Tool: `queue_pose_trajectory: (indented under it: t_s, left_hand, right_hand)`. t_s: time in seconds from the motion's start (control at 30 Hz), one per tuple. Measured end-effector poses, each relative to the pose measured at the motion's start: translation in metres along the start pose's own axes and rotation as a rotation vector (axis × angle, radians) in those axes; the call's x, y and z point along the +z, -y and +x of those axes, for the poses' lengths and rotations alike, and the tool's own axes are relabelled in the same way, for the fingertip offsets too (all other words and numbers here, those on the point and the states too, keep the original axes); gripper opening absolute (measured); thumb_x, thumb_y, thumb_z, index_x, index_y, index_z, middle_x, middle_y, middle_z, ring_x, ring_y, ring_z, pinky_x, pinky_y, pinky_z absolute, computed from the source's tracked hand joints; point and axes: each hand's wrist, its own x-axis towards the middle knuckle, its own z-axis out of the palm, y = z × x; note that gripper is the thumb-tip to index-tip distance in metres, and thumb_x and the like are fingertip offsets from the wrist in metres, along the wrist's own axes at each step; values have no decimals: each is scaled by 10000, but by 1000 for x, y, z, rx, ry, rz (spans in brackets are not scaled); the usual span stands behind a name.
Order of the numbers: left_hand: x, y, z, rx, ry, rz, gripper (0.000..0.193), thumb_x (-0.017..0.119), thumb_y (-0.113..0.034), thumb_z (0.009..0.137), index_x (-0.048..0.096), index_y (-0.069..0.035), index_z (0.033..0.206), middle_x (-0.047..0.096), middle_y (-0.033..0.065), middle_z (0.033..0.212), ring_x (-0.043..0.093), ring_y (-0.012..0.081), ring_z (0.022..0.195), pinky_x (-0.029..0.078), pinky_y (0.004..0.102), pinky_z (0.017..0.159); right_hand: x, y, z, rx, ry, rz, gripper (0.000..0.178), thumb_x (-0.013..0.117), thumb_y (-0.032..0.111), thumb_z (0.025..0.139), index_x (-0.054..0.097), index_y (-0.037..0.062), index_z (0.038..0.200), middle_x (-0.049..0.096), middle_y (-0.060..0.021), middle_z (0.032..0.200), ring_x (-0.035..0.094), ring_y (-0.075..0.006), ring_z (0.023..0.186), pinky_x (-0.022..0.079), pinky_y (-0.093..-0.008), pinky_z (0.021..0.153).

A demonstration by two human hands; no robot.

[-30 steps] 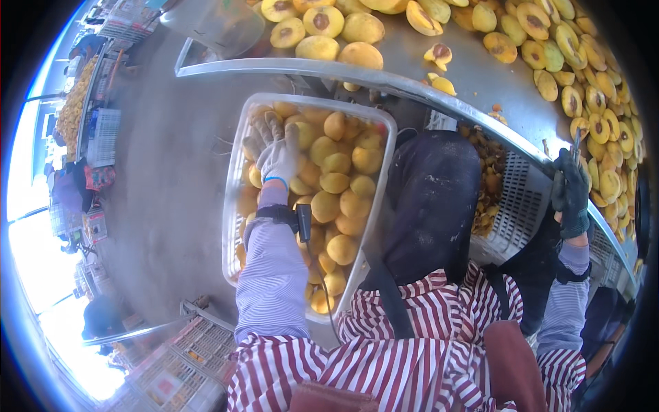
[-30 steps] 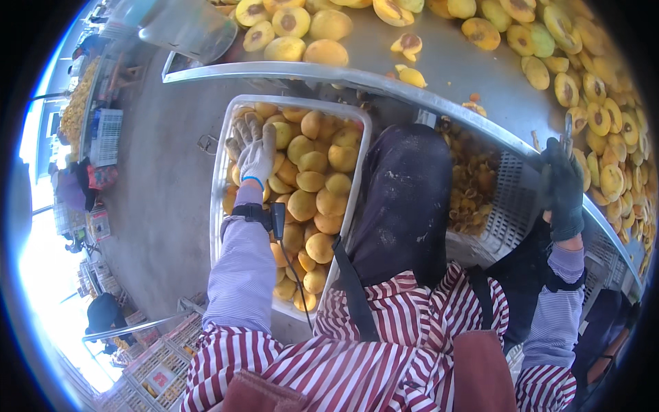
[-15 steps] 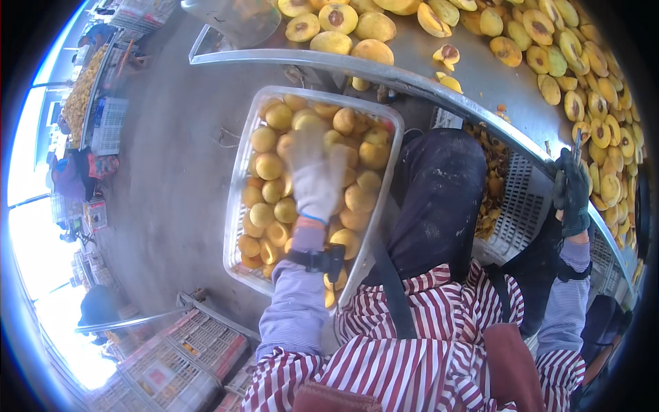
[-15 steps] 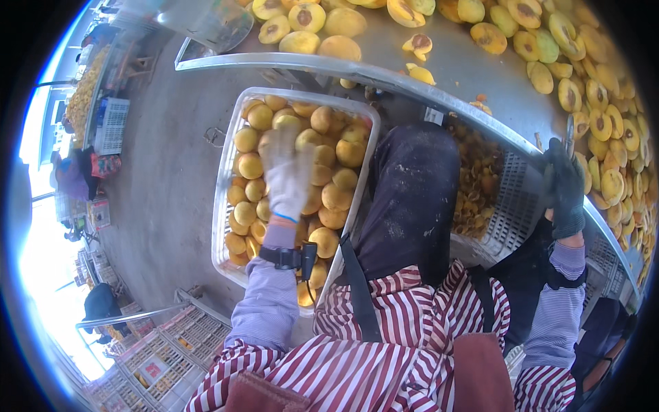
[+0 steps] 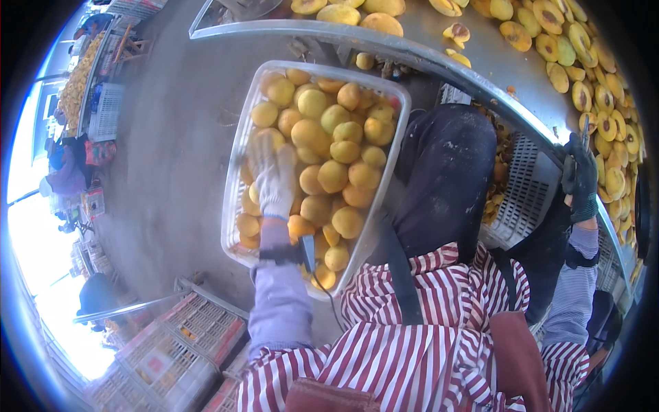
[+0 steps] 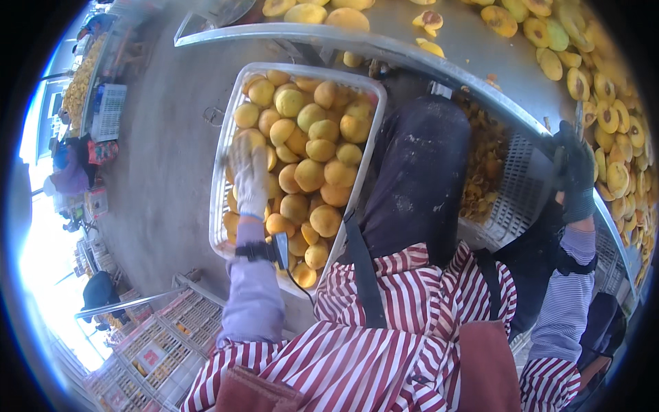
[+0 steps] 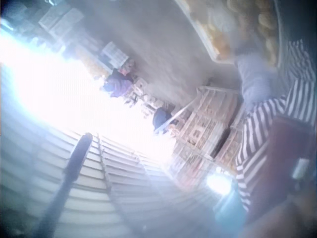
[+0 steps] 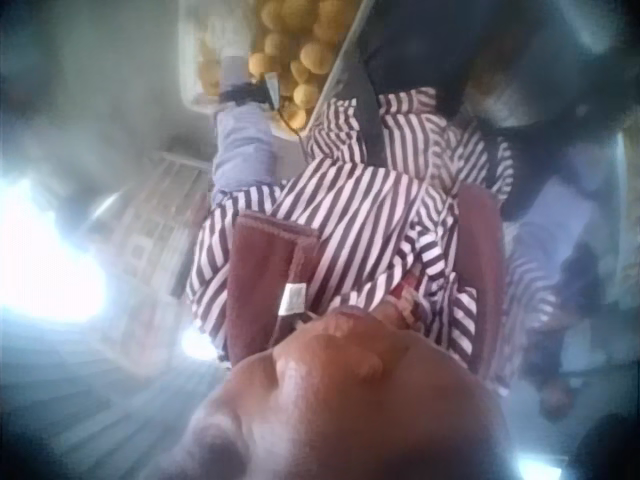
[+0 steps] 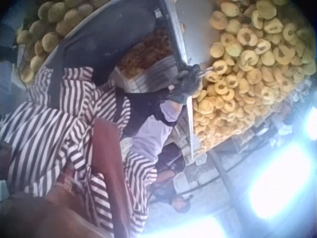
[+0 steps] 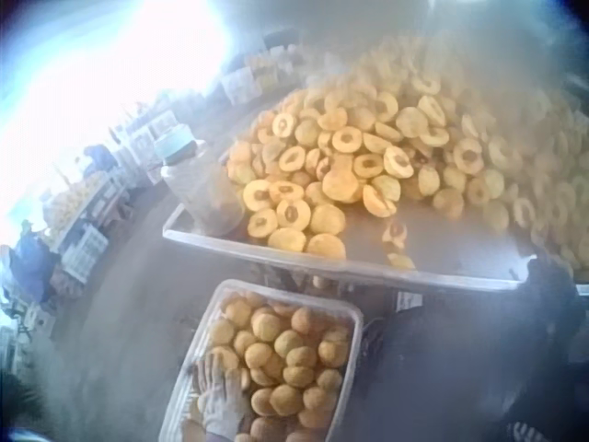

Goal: The person sits at a metal sorting table in a peach processing facility and uses a small pitting tool to scoop the pit out of halved peaches. They take peach halves from the table, remove the pits, drop the pits into a bin below, and place the pitted halves into a plastic basket beside them.

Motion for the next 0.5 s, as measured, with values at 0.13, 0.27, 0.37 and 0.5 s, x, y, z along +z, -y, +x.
queue_pose_trajectory:
  t_s: [0.13, 0.27, 0.37, 0.5]
  left_hand:
    - [7, 50, -86, -319, -15, 210, 670, 373, -412, 991, 223, -2, 1498, 185, 230, 1564, 120, 366, 1464, 96, 439, 1188]
    - [18, 73, -100, -436, -9, 313, 750, 357, -457, 981, 118, 14, 1514, 107, 245, 1577, 91, 377, 1464, 50, 464, 1184]
    - [-1, 60, -95, -436, 35, 265, 728, 331, -460, 992, 134, 8, 1514, 125, 223, 1582, 100, 368, 1467, 26, 453, 1187]
    - [4, 20, -137, -400, -12, 233, 713, 372, -460, 976, 184, -39, 1520, 183, 219, 1568, 132, 366, 1458, 71, 458, 1186]
  right_hand:
    - [9, -11, -11, 219, -7, 316, 357, 461, 42, 952, 525, -18, 1298, 591, -129, 974, 618, -232, 836, 502, -329, 790]
    - [18, -4, -6, 323, -55, 604, 348, 473, 47, 960, 522, -15, 1298, 591, -120, 994, 653, -217, 889, 505, -308, 801]
    - [18, -15, -7, 412, -48, 747, 373, 501, 37, 942, 506, -19, 1311, 596, -97, 1014, 636, -211, 971, 524, -309, 827]
    - [9, -8, 7, 262, 142, 214, 391, 468, 195, 979, 494, -24, 1303, 567, -118, 1089, 620, -256, 1053, 516, -346, 930]
